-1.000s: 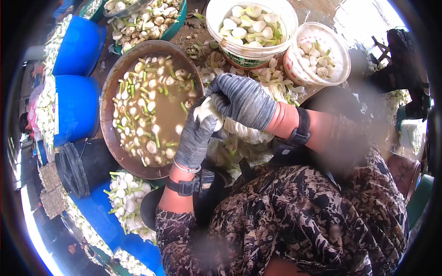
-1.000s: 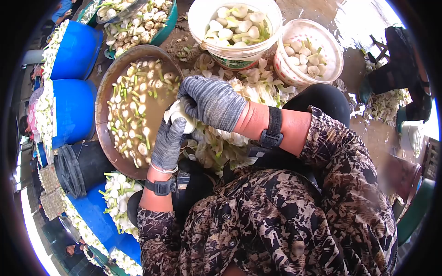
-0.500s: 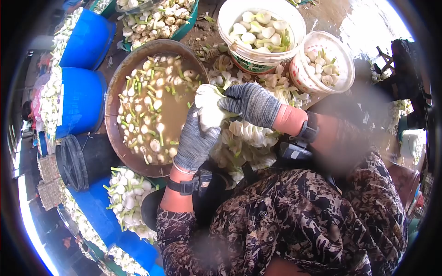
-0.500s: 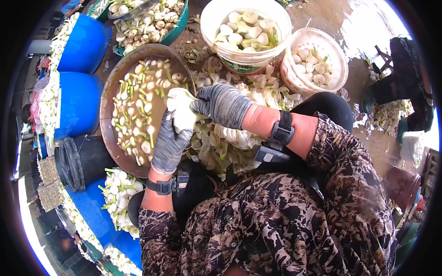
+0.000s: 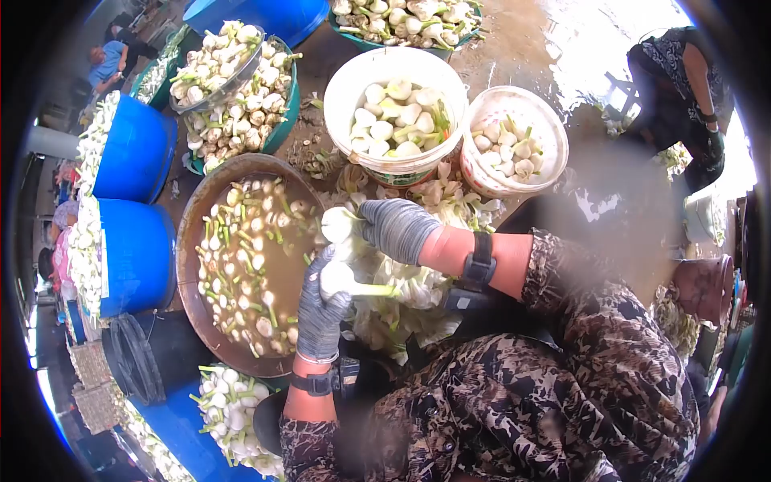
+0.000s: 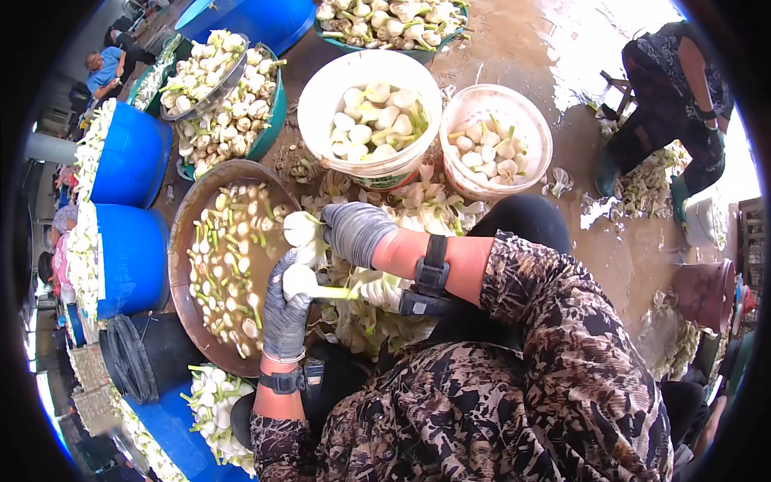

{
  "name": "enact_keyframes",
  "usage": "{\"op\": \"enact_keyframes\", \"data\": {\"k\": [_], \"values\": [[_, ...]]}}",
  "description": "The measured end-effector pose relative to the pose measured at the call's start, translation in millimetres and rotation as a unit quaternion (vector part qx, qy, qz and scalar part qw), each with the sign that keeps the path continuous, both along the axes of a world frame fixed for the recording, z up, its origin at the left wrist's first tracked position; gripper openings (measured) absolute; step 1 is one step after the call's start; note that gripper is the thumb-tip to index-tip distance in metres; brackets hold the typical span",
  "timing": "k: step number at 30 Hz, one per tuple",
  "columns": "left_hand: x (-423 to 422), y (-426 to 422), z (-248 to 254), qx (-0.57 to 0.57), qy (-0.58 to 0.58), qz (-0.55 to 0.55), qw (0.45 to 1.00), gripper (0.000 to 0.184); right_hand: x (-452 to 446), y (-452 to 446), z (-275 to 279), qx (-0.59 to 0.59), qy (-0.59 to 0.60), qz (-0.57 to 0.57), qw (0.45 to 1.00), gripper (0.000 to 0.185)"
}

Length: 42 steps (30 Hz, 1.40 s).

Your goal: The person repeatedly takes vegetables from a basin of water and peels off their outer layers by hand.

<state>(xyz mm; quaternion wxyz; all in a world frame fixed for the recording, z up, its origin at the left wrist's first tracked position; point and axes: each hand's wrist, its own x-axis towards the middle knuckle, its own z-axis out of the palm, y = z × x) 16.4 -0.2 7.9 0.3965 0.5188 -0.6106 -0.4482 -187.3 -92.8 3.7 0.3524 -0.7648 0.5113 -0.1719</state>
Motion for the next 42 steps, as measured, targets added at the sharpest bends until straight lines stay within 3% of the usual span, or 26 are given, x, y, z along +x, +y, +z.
{"op": "enact_keyframes", "data": {"k": [2,3,5,7,8,11,13,14,16,17,18,19,20,22,24,25,27,29,30,32,34,36,37,39,40,42], "values": [[0,-5,-6,0.062,0.198,0.037,0.978,0.064,-9,4,10,-0.001,0.101,0.04,0.994,0.022],[3,-12,-9,0.078,0.229,0.096,0.966,0.059,-11,7,7,0.001,0.095,0.048,0.994,0.022],[9,-34,-11,0.134,0.332,0.118,0.926,0.054,-10,15,-5,0.084,0.225,0.16,0.957,0.024],[-14,-68,-3,0.072,0.268,0.124,0.953,0.052,-2,27,-13,0.094,0.263,0.246,0.928,0.027],[-25,-85,4,0.09,0.331,0.105,0.934,0.047,0,30,-25,0.088,0.259,0.281,0.92,0.028],[-48,-121,18,0.152,0.422,0.085,0.89,0.042,-7,21,10,0.056,0.247,0.274,0.928,0.04],[-49,-119,21,0.108,0.405,0.083,0.904,0.042,-17,2,30,0.055,0.243,0.157,0.956,0.058],[-45,-116,18,0.093,0.383,0.082,0.915,0.043,-23,-6,36,0.024,0.176,0.05,0.983,0.069],[-38,-105,15,0.081,0.359,0.092,0.925,0.044,-34,-24,36,-0.017,-0.101,0.001,0.995,0.071],[-39,-98,15,0.069,0.323,0.109,0.938,0.043,-28,-29,23,0.083,-0.284,-0.006,0.955,0.063],[-41,-92,19,0.058,0.287,0.123,0.948,0.043,-18,-32,23,0.179,-0.454,-0.017,0.873,0.056],[-44,-87,25,0.058,0.252,0.119,0.959,0.044,-23,-28,30,0.143,-0.354,-0.035,0.924,0.047],[-42,-87,10,0.034,0.222,0.124,0.966,0.041,-17,-27,32,0.171,-0.435,-0.046,0.883,0.036],[-41,-89,-2,0.008,0.195,0.133,0.972,0.038,-22,-29,39,0.147,-0.45,-0.075,0.878,0.029],[-35,-91,-11,0.128,0.321,0.212,0.914,0.03,-25,-31,56,0.039,-0.466,-0.158,0.87,0.013],[-34,-101,-20,0.119,0.325,0.247,0.905,0.027,-29,-32,64,0.024,-0.495,-0.188,0.848,0.012],[-51,-121,-15,0.108,0.348,0.252,0.896,0.033,-34,-33,63,-0.085,-0.456,-0.19,0.866,0.015],[-70,-144,-8,0.079,0.431,0.106,0.893,0.028,-27,-23,54,-0.093,-0.418,-0.151,0.891,0.014],[-75,-150,-7,0.082,0.37,0.02,0.925,0.039,-26,-20,49,-0.014,-0.394,-0.106,0.913,0.014],[-73,-153,-20,-0.006,0.271,0.001,0.962,0.058,-27,-14,46,0.021,-0.213,0.061,0.975,0.022],[-30,-134,-17,0.127,0.296,-0.007,0.947,0.057,-30,-8,31,0.06,-0.058,0.193,0.978,0.038],[31,-119,-28,0.164,0.176,0.111,0.964,0.05,-30,13,51,0.01,0.096,0.247,0.964,0.06],[67,-114,-52,0.196,0.119,0.176,0.957,0.046,-24,15,47,0.018,0.095,0.245,0.965,0.06],[150,-102,-129,0.292,-0.05,0.177,0.938,0.046,-14,15,33,-0.003,0.232,0.235,0.944,0.06],[188,-95,-162,0.341,-0.129,0.165,0.917,0.046,-9,14,26,-0.004,0.235,0.24,0.942,0.06],[187,-70,-160,0.423,-0.264,0.083,0.863,0.049,3,11,21,0.026,0.25,0.269,0.93,0.059]]}}
